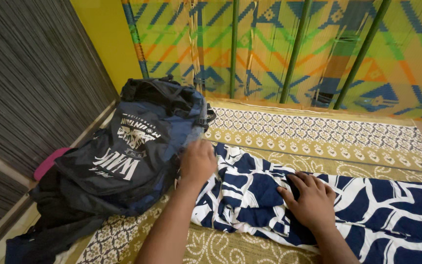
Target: The person folds a blue and white patterned garment on a bed, then places it into a black backpack. The person then picks up a pair of black pants and begins to fold them.
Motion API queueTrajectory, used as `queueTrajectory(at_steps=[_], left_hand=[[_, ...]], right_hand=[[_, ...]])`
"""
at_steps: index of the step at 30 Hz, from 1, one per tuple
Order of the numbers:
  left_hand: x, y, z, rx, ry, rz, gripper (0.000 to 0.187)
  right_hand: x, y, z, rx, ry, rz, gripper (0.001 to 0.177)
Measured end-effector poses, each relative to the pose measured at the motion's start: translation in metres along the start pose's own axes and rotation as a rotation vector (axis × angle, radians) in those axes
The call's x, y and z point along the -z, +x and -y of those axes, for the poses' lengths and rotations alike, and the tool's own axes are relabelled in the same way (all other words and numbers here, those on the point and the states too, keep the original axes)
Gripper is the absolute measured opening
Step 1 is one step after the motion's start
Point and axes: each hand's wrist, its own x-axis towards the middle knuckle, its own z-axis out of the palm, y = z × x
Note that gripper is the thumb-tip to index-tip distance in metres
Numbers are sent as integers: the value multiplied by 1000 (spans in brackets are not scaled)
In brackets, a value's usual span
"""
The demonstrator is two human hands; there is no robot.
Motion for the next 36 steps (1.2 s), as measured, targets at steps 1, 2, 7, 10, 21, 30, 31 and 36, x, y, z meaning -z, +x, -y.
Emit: queueTrajectory(at_steps=[1, 2, 7, 10, 21, 30, 31, 36], left_hand=[[-3, -3, -2, 52, -28, 224, 23], [-7, -6, -3, 27, 9, 238, 24], [-31, -12, 5, -3, -5, 127, 43], [-40, -18, 5, -61, -3, -39, 61], [-35, -25, 4, -7, 5, 80, 31], [-58, -19, 17, -91, 116, 58, 47], [-61, -19, 20, -80, 102, 62, 47], [-58, -10, 28, 94, -279, -20, 37]], right_hand=[[0, 0, 0, -3, -6, 6, 56], [0, 0, -1, 0, -3, 3, 56], [0, 0, 0, -6, -6, 13, 57], [1, -1, -1, -7, 6, 12, 57], [0, -1, 0, -10, -5, 25, 56], [-2, -3, -2, 4, -5, 8, 56], [-2, -2, -2, 3, -9, 9, 56], [0, -1, 0, 13, -1, 13, 56]])
